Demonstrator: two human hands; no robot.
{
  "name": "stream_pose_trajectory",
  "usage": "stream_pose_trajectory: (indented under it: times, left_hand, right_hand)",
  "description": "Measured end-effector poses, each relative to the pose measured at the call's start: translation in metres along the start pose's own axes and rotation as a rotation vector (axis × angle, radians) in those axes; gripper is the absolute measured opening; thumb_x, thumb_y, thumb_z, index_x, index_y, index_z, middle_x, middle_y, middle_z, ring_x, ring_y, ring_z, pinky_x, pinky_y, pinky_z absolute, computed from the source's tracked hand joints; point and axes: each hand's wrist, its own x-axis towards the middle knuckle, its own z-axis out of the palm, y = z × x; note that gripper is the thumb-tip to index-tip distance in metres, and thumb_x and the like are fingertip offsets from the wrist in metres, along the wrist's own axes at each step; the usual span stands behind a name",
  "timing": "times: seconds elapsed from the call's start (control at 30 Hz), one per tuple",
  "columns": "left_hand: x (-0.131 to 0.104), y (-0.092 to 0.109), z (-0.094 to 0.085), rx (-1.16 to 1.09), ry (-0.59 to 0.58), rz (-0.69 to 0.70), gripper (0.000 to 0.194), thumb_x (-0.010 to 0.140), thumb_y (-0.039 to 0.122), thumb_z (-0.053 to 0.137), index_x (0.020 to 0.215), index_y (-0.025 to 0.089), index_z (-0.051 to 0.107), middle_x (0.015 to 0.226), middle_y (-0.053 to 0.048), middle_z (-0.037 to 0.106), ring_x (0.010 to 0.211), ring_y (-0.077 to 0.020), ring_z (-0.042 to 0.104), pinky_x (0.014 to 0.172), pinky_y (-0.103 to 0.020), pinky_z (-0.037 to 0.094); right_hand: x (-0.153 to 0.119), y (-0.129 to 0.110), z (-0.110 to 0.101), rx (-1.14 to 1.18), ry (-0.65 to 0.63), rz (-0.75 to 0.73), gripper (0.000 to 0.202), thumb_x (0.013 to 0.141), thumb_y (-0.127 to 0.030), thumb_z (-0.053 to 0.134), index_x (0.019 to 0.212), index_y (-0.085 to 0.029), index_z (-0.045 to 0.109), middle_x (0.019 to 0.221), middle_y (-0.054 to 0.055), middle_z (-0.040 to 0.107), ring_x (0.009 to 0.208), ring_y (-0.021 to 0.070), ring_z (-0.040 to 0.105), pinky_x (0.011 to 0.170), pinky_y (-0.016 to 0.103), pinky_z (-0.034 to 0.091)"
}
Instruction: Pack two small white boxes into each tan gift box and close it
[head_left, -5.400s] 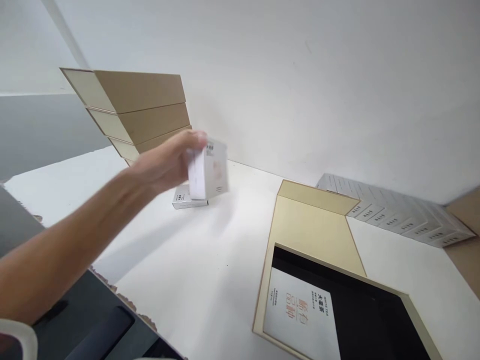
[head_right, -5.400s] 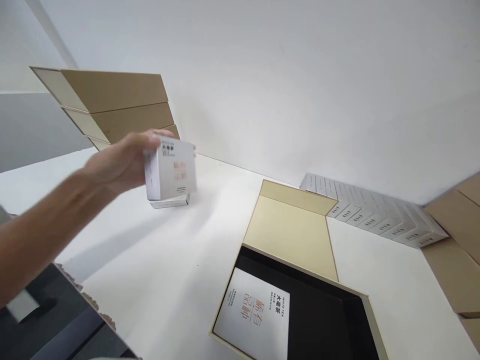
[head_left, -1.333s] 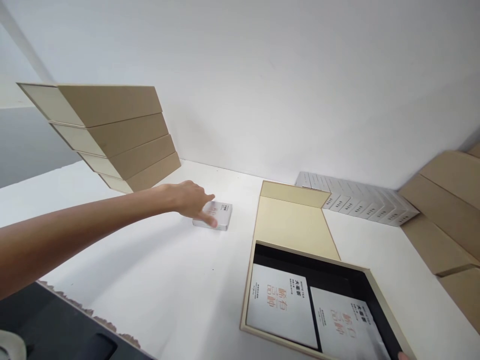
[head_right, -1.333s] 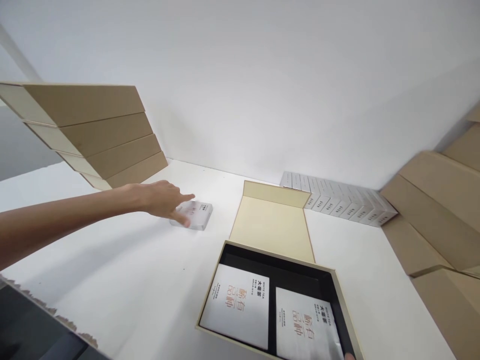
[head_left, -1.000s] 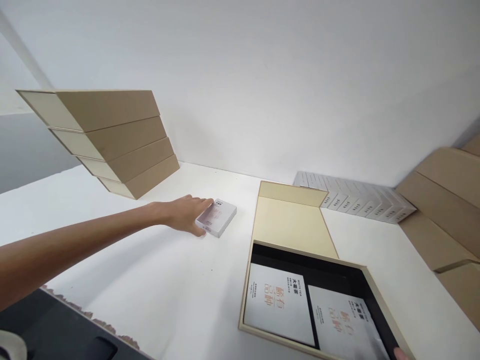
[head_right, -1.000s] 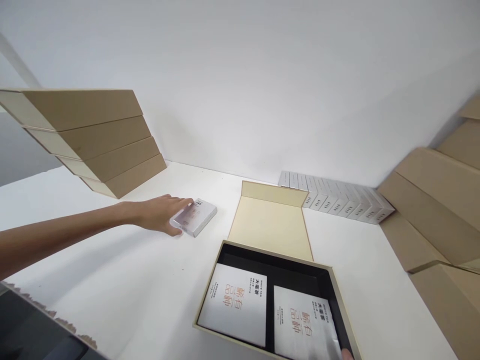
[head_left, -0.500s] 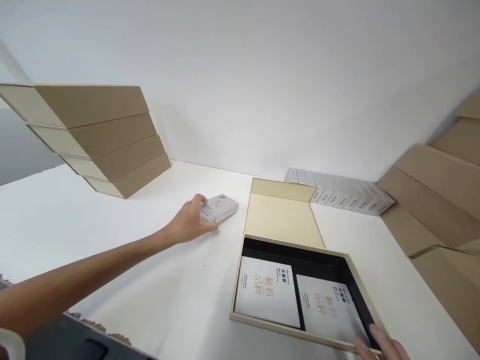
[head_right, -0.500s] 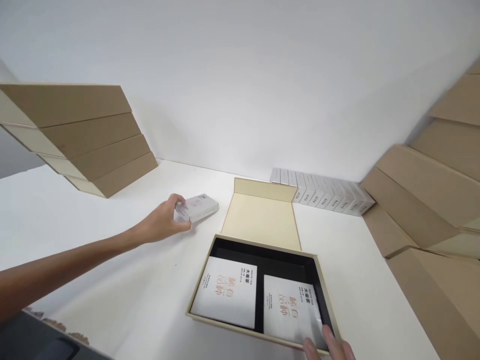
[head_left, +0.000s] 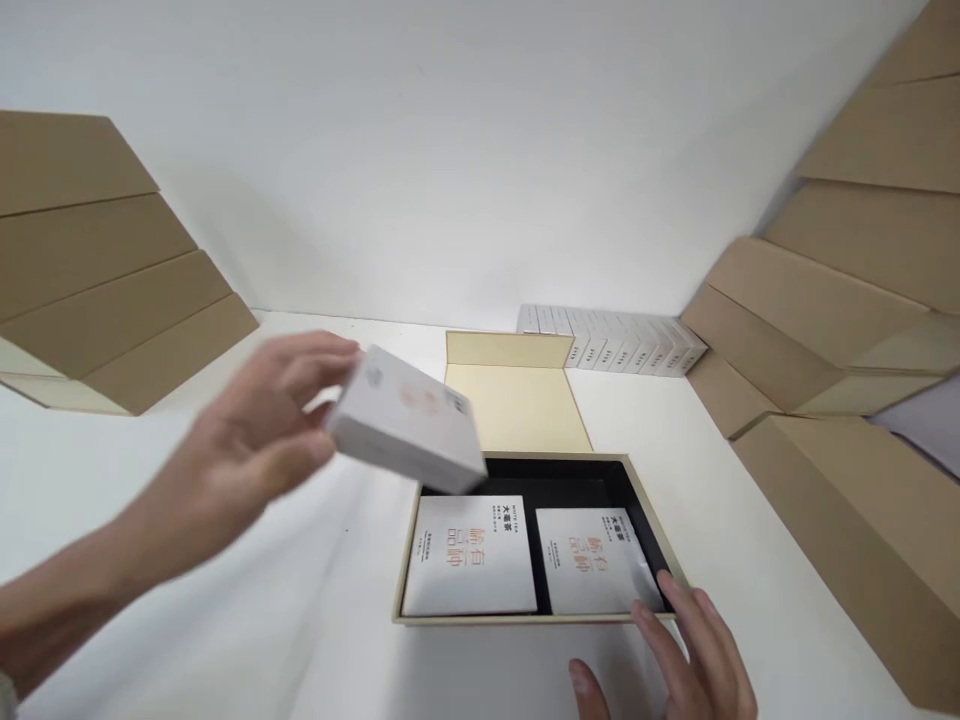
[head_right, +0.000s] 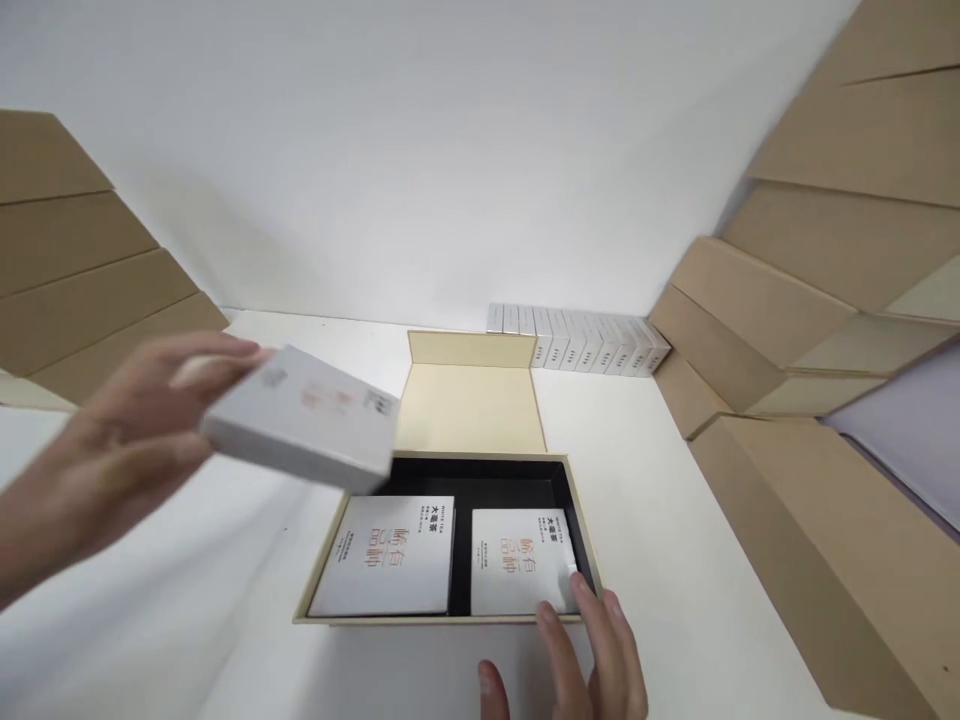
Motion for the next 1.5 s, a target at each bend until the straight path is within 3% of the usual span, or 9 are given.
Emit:
stream_pose_trajectory:
  times: [0.17,0.53,0.63,0.77,0.9,1.0,1.17,1.33,1.5]
  left_hand:
    - [-0.015,0.002,0.052,0.340,-0.624,0.067,0.046,0.085,0.038,0.070,0.129,0.046,0.064,0.155,-0.002,0.047,0.143,-0.0375,0.039,0.109,-0.051,0.046]
    - [0.025,0.045,0.122,0.417,-0.864,0.154,0.039,0.093,0.045,0.062,0.130,0.031,0.061,0.130,-0.010,0.067,0.126,-0.0347,0.057,0.099,-0.046,0.047]
    - [0.033,0.047,0.122,0.441,-0.884,0.153,0.039,0.095,0.048,0.057,0.130,0.032,0.062,0.129,-0.011,0.068,0.124,-0.0354,0.059,0.093,-0.044,0.049]
    - [0.022,0.045,0.108,0.441,-0.810,0.077,0.079,0.084,0.076,0.062,0.148,0.032,0.049,0.136,-0.012,0.065,0.126,-0.0373,0.059,0.085,-0.041,0.053]
    - [0.003,0.036,0.102,0.481,-0.799,0.032,0.111,0.058,0.071,0.087,0.151,0.030,0.043,0.145,-0.014,0.059,0.130,-0.0411,0.056,0.094,-0.043,0.053]
    - [0.000,0.031,0.103,0.517,-0.797,0.047,0.100,0.063,0.055,0.087,0.148,0.027,0.043,0.134,-0.014,0.065,0.121,-0.0398,0.060,0.087,-0.042,0.053]
    - [0.013,0.034,0.102,0.538,-0.920,0.038,0.085,0.066,0.045,0.079,0.142,0.024,0.048,0.118,-0.012,0.066,0.107,-0.0347,0.064,0.079,-0.040,0.053]
    - [0.026,0.043,0.103,0.656,-1.015,0.066,0.075,0.060,0.054,0.080,0.127,0.026,0.061,0.114,-0.012,0.063,0.103,-0.0360,0.064,0.071,-0.038,0.053]
    - [0.041,0.052,0.113,0.760,-1.096,0.078,0.089,0.049,0.058,0.083,0.131,0.031,0.062,0.100,-0.009,0.067,0.082,-0.0331,0.067,0.060,-0.036,0.052]
  right_hand:
    - [0.003,-0.014,-0.007,0.018,-0.047,0.031,0.045,0.088,-0.032,0.072,0.128,-0.018,0.056,0.148,0.019,0.052,0.137,0.0431,0.050,0.111,0.068,0.041]
    - [-0.003,-0.007,-0.006,0.150,0.016,-0.002,0.093,0.076,-0.015,0.082,0.155,-0.013,0.033,0.157,0.024,0.037,0.143,0.0421,0.044,0.106,0.065,0.050]
    - [-0.007,-0.008,-0.007,0.122,0.015,-0.029,0.090,0.077,-0.016,0.081,0.153,-0.010,0.035,0.155,0.028,0.038,0.141,0.0456,0.045,0.098,0.066,0.053]
    - [0.019,-0.009,-0.027,0.103,-0.071,0.046,0.070,0.087,-0.023,0.074,0.147,-0.014,0.039,0.154,0.027,0.040,0.140,0.0416,0.046,0.104,0.068,0.046]
    - [0.087,-0.007,-0.058,0.080,-0.313,-0.077,0.044,0.097,-0.031,0.063,0.137,-0.021,0.046,0.153,0.017,0.044,0.142,0.0299,0.044,0.113,0.056,0.045]
    - [0.136,-0.009,-0.060,0.082,-0.715,-0.186,0.034,0.099,-0.051,0.059,0.126,-0.031,0.054,0.154,0.006,0.043,0.141,0.0221,0.045,0.098,0.038,0.059]
    - [0.172,-0.027,-0.026,-0.091,-1.259,-0.471,0.041,0.081,-0.051,0.084,0.109,-0.025,0.069,0.131,0.011,0.059,0.135,0.0369,0.049,0.102,0.059,0.054]
    - [0.187,-0.037,-0.004,-0.136,-1.474,-0.437,0.035,0.074,-0.044,0.089,0.090,-0.019,0.071,0.102,0.006,0.058,0.096,0.0260,0.059,0.081,0.044,0.058]
    - [0.191,-0.032,0.000,-0.066,-1.595,-0.265,0.036,0.078,-0.049,0.080,0.092,-0.019,0.065,0.107,0.007,0.052,0.102,0.0286,0.053,0.088,0.050,0.053]
